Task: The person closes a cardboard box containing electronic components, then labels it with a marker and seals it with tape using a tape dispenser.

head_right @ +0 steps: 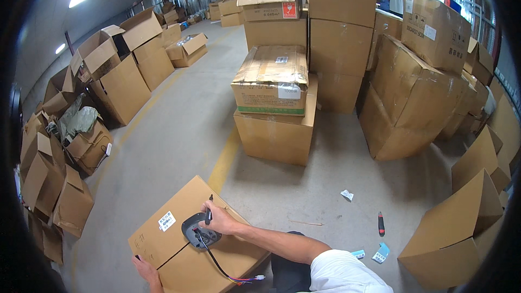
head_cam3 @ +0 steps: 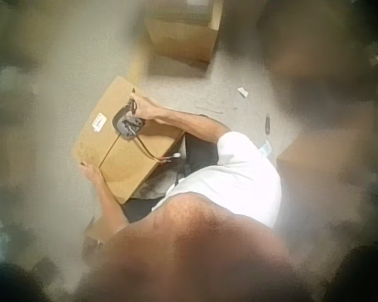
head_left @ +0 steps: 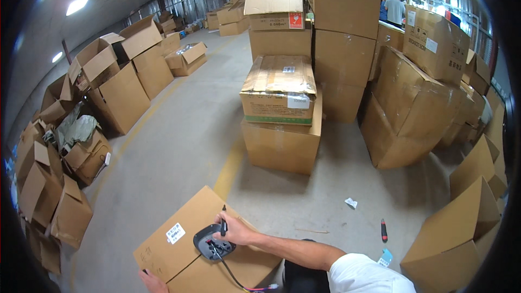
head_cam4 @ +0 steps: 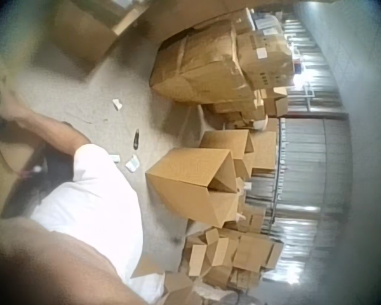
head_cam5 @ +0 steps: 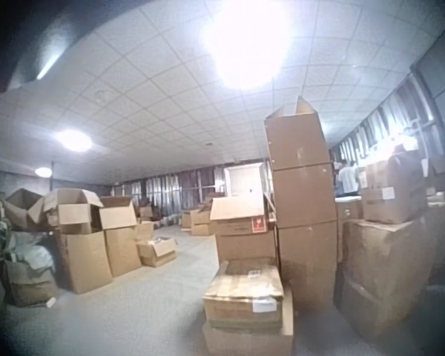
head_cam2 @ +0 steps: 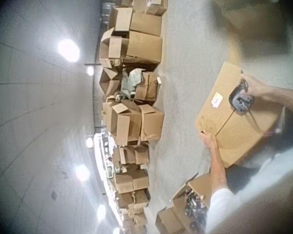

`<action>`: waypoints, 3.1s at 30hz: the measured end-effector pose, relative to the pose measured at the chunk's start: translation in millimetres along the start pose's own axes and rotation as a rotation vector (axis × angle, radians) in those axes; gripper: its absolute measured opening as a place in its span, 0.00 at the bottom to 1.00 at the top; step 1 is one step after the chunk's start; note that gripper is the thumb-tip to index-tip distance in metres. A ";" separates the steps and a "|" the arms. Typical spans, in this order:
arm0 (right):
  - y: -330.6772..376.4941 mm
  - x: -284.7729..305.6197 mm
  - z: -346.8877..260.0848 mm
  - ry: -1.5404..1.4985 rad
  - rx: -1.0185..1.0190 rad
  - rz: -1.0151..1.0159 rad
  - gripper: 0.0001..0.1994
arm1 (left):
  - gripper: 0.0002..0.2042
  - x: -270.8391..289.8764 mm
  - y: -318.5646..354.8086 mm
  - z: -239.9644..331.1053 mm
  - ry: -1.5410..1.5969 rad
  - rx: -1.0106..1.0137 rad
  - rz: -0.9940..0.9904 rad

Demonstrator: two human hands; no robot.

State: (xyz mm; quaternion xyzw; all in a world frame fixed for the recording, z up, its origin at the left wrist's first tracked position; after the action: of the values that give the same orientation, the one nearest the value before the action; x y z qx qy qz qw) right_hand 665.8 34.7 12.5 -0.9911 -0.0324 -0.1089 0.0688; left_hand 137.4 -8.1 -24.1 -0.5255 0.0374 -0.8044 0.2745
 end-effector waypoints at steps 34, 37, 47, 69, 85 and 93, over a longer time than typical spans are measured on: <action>3.9 28.8 -7.7 -0.078 -0.056 0.119 0.29 | 0.23 29.8 12.5 -7.6 0.001 -0.017 0.051; 4.3 39.3 -12.5 -0.122 -0.057 0.177 0.30 | 0.22 39.1 13.8 -14.0 -0.022 -0.041 0.123; -15.4 77.7 26.1 -0.363 -0.182 0.370 0.28 | 0.23 18.1 6.8 -3.8 0.007 0.025 -0.033; 22.1 43.1 -25.0 -0.501 -0.183 0.418 0.27 | 0.24 86.6 17.8 -49.4 0.020 0.017 -0.008; -145.2 404.4 54.0 -0.606 0.070 1.041 0.29 | 0.22 -29.6 -24.8 -9.3 0.000 0.029 -0.039; -276.5 614.5 52.1 -0.496 0.181 1.356 0.36 | 0.23 -79.4 -58.5 -28.7 0.040 0.012 -0.053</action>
State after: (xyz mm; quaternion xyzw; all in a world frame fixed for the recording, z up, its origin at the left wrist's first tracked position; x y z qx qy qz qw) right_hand 1253.6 345.7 133.3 -0.7791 0.5656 0.1888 0.1937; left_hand 112.5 73.1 -82.0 -0.5085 0.0241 -0.8220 0.2554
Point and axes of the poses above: each hand's wrist, its own y-axis away from the middle knuckle, its own x-axis out of the back of the hand, z = x × y, the point moved 8 cm from there along -y, towards the middle knuckle
